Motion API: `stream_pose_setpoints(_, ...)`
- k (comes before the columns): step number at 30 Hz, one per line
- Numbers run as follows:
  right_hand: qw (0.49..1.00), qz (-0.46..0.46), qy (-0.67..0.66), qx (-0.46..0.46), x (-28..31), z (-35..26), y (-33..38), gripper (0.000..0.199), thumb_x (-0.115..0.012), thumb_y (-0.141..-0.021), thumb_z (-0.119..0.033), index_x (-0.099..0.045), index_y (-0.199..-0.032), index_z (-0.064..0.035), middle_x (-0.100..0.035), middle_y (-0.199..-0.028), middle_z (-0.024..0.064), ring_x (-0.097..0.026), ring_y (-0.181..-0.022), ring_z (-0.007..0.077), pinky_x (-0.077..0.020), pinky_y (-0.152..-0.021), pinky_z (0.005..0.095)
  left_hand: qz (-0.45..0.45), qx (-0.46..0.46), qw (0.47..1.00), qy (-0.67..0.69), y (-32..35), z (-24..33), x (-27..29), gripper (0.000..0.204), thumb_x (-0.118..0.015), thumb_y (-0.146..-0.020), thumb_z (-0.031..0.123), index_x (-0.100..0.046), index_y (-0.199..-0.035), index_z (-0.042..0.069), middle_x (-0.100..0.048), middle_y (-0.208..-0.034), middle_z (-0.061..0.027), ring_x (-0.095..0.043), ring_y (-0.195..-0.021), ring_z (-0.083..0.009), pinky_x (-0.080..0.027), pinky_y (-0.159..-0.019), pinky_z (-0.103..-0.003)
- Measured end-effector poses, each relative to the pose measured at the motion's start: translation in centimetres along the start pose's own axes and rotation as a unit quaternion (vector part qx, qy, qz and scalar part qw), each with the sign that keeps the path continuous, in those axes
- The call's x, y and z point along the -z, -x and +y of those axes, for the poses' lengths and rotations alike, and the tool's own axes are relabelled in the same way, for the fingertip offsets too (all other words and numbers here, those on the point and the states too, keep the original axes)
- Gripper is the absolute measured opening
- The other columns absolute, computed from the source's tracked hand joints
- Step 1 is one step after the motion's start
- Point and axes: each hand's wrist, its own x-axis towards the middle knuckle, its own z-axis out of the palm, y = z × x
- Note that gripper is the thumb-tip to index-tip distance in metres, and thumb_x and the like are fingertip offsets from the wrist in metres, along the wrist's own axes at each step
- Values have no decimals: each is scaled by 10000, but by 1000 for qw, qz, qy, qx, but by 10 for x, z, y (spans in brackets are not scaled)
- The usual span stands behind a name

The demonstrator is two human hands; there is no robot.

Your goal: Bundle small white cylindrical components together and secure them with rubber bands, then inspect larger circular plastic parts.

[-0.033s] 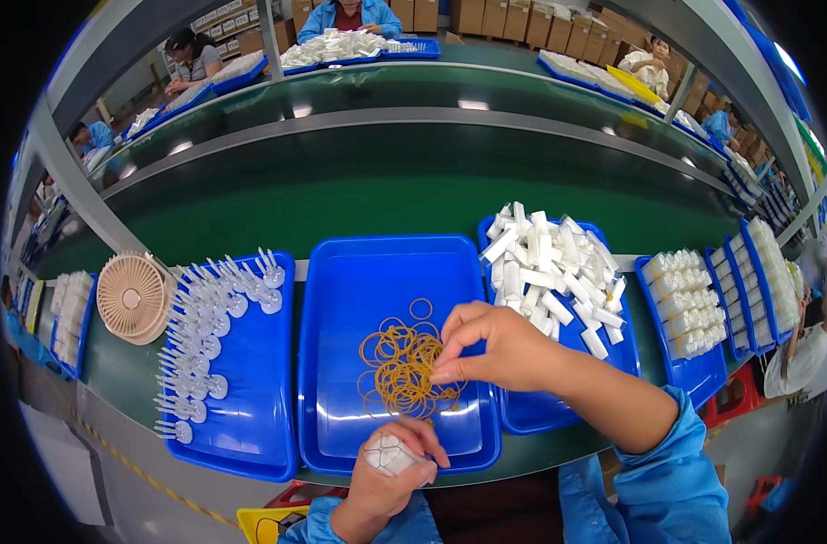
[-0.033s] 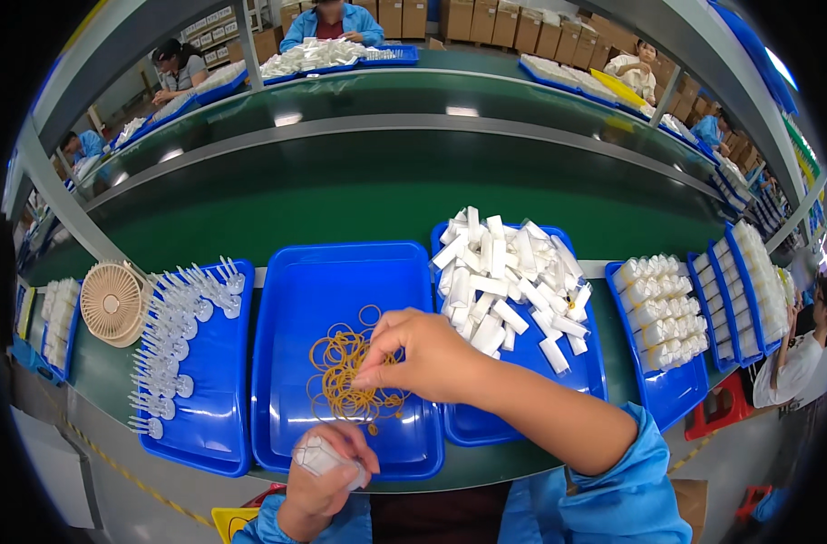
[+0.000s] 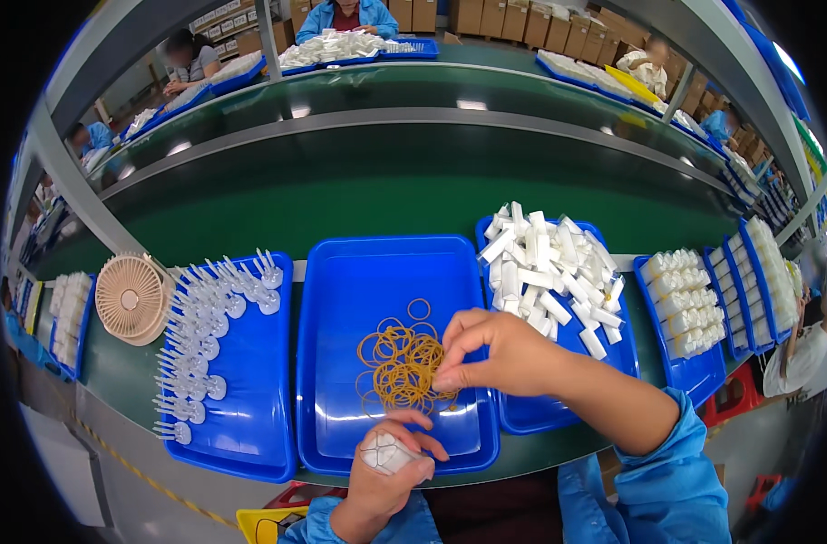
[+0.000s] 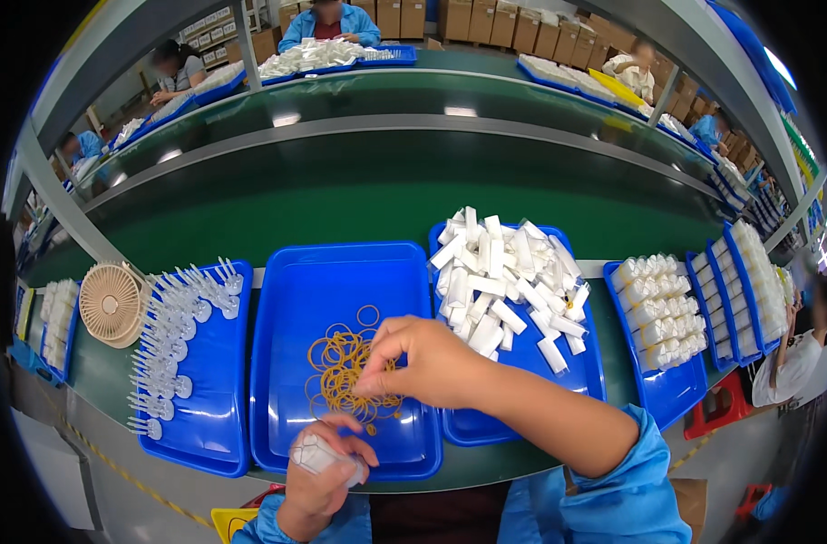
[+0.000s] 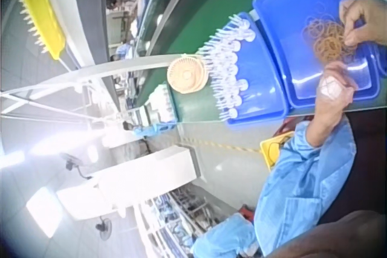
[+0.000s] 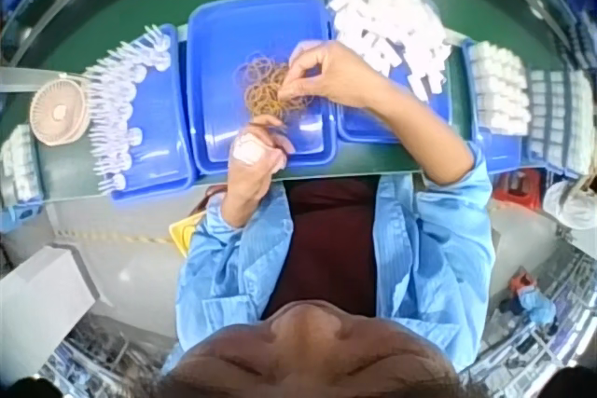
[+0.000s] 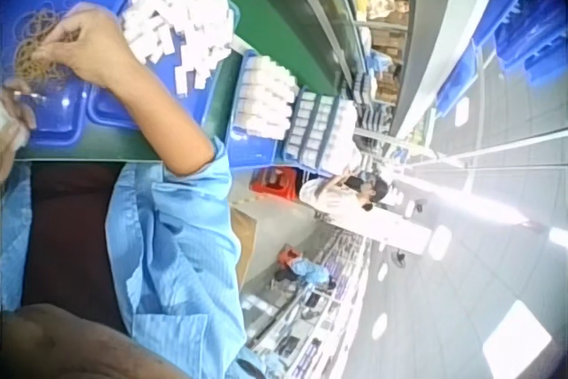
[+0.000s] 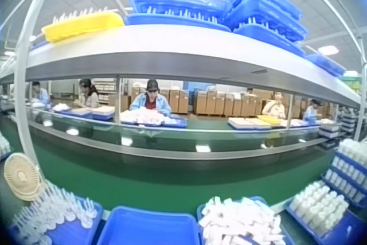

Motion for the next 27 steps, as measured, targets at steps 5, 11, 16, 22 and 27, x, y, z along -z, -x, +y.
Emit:
stream_pose_setpoints(5,995,-50,-86,-18,-10,-5,36,145,-718,-758,-190,-671,-775,-55,-555,-827,36,-525,-856,151,-399,-793,265,-33,27,998,53,-2,8,-9,239,-679,-696,-10,-505,-836,75,-486,-971,-158,-583,-728,-229,-455,-593,-282)
stream_pose_setpoints(11,806,-96,-581,-56,-25,18,71,287,-508,-907,-305,-542,-919,-20,-562,-803,66,-534,-790,156,-382,-835,283,-386,161,872,252,8,5,1,233,-725,-701,98,-525,-820,100,-466,-841,-96,-548,-665,-221,-459,-582,-316)
stream_pose_setpoints(16,806,-113,-581,18,-8,12,78,566,-431,-896,-491,-490,-1107,31,-442,-482,29,-474,-462,189,-443,-775,343,-146,-7,978,-149,3,-12,-12,668,-671,-692,-62,-308,-1236,74,-483,-863,-85,-575,-764,-164,-482,-655,-284)
stream_pose_setpoints(22,947,-137,165,239,-51,-45,112,142,-630,-796,-93,-639,-914,-15,-584,-647,81,-584,-627,240,-466,-657,315,-118,-34,930,-347,-12,-15,-29,1175,-650,-683,-109,258,-1372,176,-497,-817,-84,-569,-702,-157,-473,-619,-267)
stream_pose_setpoints(27,771,-164,-567,241,-65,38,133,468,-441,-911,-108,-314,-1361,-81,-483,-1215,230,-610,-910,313,-463,-774,418,-78,50,995,-32,-11,-15,-29,1198,-652,-672,-97,247,-1371,274,-475,-822,-81,-557,-596,-174,-496,-520,-293)
